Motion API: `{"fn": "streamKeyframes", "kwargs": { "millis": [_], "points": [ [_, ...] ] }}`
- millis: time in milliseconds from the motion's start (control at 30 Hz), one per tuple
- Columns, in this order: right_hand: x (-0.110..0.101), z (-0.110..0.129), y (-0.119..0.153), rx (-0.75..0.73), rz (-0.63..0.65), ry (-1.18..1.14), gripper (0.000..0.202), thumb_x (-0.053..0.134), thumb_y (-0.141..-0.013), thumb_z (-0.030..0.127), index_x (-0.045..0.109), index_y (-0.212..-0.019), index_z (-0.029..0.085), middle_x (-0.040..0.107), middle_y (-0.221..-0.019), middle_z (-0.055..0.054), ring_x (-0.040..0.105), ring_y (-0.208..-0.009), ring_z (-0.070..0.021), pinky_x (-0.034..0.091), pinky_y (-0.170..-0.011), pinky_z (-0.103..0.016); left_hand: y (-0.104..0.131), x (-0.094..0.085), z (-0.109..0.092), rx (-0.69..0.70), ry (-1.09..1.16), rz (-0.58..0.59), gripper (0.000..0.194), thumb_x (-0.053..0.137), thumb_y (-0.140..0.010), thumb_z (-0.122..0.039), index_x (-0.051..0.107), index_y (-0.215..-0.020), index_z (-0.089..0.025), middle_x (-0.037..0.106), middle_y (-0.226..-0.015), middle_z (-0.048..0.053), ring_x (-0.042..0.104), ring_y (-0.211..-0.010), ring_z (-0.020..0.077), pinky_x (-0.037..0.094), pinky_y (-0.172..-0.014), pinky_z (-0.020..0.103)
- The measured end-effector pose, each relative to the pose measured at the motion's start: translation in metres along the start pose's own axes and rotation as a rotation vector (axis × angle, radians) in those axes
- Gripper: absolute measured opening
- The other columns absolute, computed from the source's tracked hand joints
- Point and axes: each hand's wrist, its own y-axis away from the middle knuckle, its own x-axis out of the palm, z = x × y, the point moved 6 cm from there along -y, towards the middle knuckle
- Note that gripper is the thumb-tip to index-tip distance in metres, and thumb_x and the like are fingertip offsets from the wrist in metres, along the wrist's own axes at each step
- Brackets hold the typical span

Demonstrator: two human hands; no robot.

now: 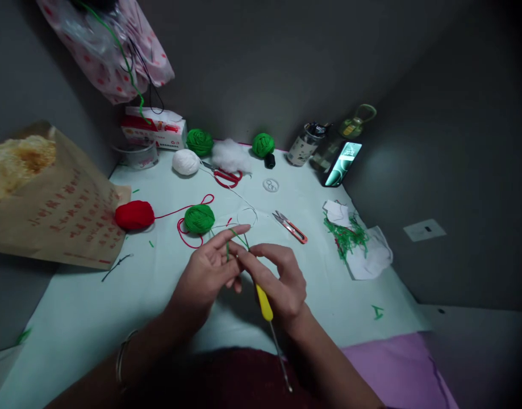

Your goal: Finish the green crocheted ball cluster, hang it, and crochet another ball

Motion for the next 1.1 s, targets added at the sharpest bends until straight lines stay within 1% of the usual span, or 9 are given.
{"fn": "streamKeyframes", "kwargs": {
  "millis": [100, 233, 367, 433, 533, 633, 733, 867, 1100],
  "points": [
    [-0.007, -0.010, -0.002, 0.193, -0.119, -0.223, 0.032, 0.057, -0.095, 0.011, 0.071, -0.115, 0.031, 0.071, -0.097, -0.004, 0.067, -0.088, -0.0186, 0.059, -0.075, -0.036, -0.002, 0.001, 0.002, -0.129, 0.172, 0.054, 0.046, 0.082, -0.075, -0.023, 0.072, -0.119, -0.014, 0.043, -0.060, -0.009, 0.027, -0.042, 0.0007, 0.036, -0.041, 0.015],
    [-0.003, -0.024, -0.006, 0.411, -0.188, -0.585, 0.023, 0.054, -0.098, 0.015, 0.074, -0.101, 0.027, 0.068, -0.086, -0.002, 0.063, -0.074, -0.0149, 0.056, -0.066, -0.032, -0.002, -0.001, -0.005, -0.072, 0.151, 0.036, 0.040, 0.081, -0.077, -0.019, 0.072, -0.117, -0.019, 0.056, -0.076, -0.005, 0.029, -0.043, -0.0014, 0.039, -0.042, 0.015],
    [0.006, -0.023, -0.007, 0.381, -0.094, -0.545, 0.025, 0.056, -0.097, 0.013, 0.073, -0.107, 0.027, 0.072, -0.096, -0.003, 0.066, -0.084, -0.0157, 0.058, -0.069, -0.032, -0.001, 0.000, -0.004, 0.021, 0.030, 0.031, 0.044, 0.080, -0.078, -0.019, 0.070, -0.121, -0.021, 0.062, -0.087, -0.001, 0.039, -0.046, -0.0003, 0.046, -0.047, 0.017],
    [0.004, -0.017, -0.006, 0.257, -0.066, -0.368, 0.030, 0.058, -0.095, 0.010, 0.071, -0.115, 0.028, 0.073, -0.101, -0.004, 0.068, -0.089, -0.0166, 0.059, -0.073, -0.033, -0.002, -0.001, -0.003, 0.046, 0.041, 0.016, 0.046, 0.081, -0.078, -0.019, 0.070, -0.122, -0.022, 0.062, -0.084, -0.002, 0.040, -0.046, -0.0001, 0.046, -0.048, 0.016],
    [0.000, -0.008, -0.005, 0.095, -0.050, -0.165, 0.037, 0.061, -0.092, 0.007, 0.069, -0.121, 0.027, 0.072, -0.108, -0.006, 0.069, -0.095, -0.0182, 0.059, -0.079, -0.035, -0.005, 0.000, 0.001, -0.046, 0.153, 0.042, 0.040, 0.082, -0.078, -0.021, 0.073, -0.117, -0.018, 0.055, -0.070, -0.006, 0.033, -0.043, -0.0011, 0.042, -0.044, 0.014],
    [-0.008, -0.021, -0.006, 0.245, -0.172, -0.354, 0.028, 0.058, -0.094, 0.008, 0.073, -0.109, 0.026, 0.072, -0.096, -0.004, 0.067, -0.084, -0.0160, 0.057, -0.074, -0.033, -0.006, -0.002, 0.001, -0.129, 0.250, 0.022, 0.030, 0.082, -0.077, -0.019, 0.077, -0.106, -0.013, 0.040, -0.059, -0.010, 0.026, -0.042, -0.0019, 0.037, -0.042, 0.010],
    [-0.002, -0.035, -0.006, 0.456, -0.208, -0.669, 0.021, 0.055, -0.098, 0.016, 0.074, -0.099, 0.025, 0.069, -0.088, -0.002, 0.063, -0.071, -0.0131, 0.055, -0.066, -0.031, -0.007, -0.005, -0.003, -0.064, 0.206, -0.002, 0.027, 0.081, -0.078, -0.018, 0.078, -0.105, -0.017, 0.049, -0.066, -0.008, 0.029, -0.043, -0.0023, 0.039, -0.044, 0.011],
    [0.009, -0.036, -0.006, 0.506, -0.081, -0.735, 0.017, 0.061, -0.096, 0.019, 0.076, -0.100, 0.025, 0.073, -0.095, -0.003, 0.066, -0.082, -0.0138, 0.055, -0.072, -0.030, -0.005, -0.003, -0.003, 0.019, 0.035, 0.038, 0.035, 0.082, -0.078, -0.020, 0.076, -0.113, -0.024, 0.061, -0.082, -0.003, 0.041, -0.047, -0.0003, 0.046, -0.048, 0.015],
    [0.009, -0.044, 0.000, 0.586, -0.118, -0.922, 0.019, 0.053, -0.101, 0.024, 0.072, -0.100, 0.021, 0.075, -0.092, -0.003, 0.070, -0.074, -0.0121, 0.059, -0.071, -0.029, -0.001, -0.007, -0.006, 0.034, -0.079, 0.035, 0.035, 0.079, -0.081, -0.024, 0.075, -0.116, -0.026, 0.059, -0.088, -0.002, 0.049, -0.054, 0.0014, 0.047, -0.050, 0.015]
  ]
}}
